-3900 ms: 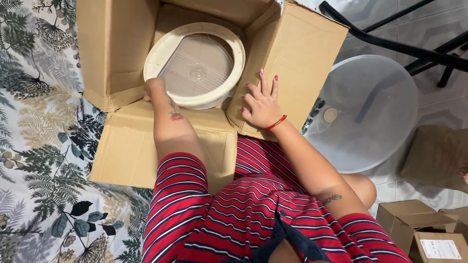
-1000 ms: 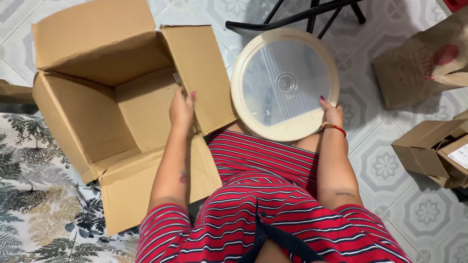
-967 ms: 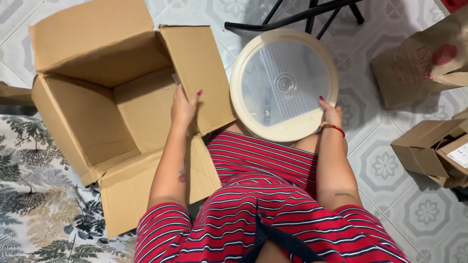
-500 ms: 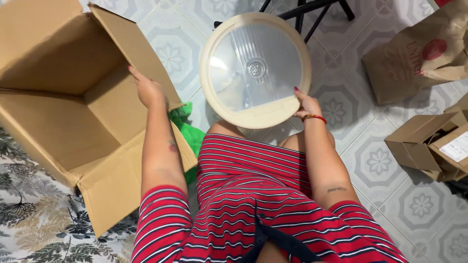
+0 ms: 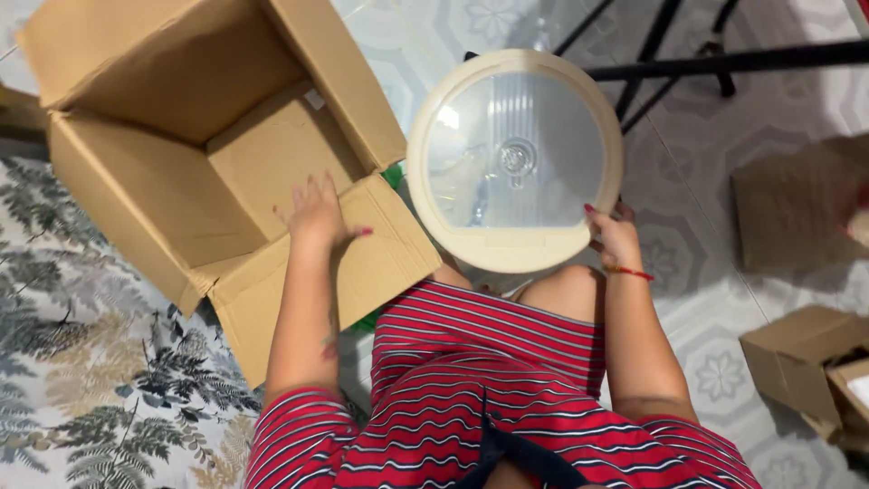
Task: The person sits on the floor and opens a small cardboard box, taking out black packets and paper instruction sheets and stacking them on a table. They then use scissors to cut the tape on a larger green-wrapped box, open it, and remove a plastic container and fan parts.
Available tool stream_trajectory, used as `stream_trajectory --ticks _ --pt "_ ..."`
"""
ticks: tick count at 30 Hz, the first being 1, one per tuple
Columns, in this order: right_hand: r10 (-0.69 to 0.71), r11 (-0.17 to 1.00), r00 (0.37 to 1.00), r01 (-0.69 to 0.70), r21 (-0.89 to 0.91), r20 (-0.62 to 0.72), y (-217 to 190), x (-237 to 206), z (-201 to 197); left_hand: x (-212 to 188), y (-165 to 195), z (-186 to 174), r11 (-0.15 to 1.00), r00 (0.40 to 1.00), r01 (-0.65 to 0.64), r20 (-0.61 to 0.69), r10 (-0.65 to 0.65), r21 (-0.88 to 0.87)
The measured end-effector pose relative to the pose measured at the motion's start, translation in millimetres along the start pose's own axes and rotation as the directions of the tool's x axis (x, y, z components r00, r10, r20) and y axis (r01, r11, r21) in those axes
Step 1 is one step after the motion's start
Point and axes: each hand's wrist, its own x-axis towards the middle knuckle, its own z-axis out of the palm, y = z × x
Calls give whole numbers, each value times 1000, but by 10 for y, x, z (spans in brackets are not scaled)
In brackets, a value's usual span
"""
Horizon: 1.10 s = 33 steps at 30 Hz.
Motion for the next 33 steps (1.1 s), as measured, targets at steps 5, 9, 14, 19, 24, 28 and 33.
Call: stream_trajectory --ticks 5,9,14,19,24,28,33 --pt "84 994 995 -87 -70 -49 -140 -286 204 78 -230 269 995 949 -98 -300 100 21" --pt "-71 928 997 69 -367 8 -11 -847 -75 86 -522 -79 992 767 -128 -633 104 8" --pt "-154 766 965 251 -592 210 336 -1739 -786 -430 -1211 -1229 966 759 -175 -599 255 190" --pt "-119 804 925 303 -511 361 232 -2754 -946 -2092 -1248 -2313 943 790 -93 -552 266 320" --pt "-230 817 817 457 -350 529 -606 -4067 -842 -3954 -713 -2604 866 778 -176 -473 414 469" --pt "-444 828 699 559 -40 560 -1463 -5129 -848 -4882 -250 -2320 890 776 -292 -457 435 350" --pt "-561 785 675 618 49 479 -1936 -5847 -687 -5538 293 -1503 867 845 -461 -206 494 186"
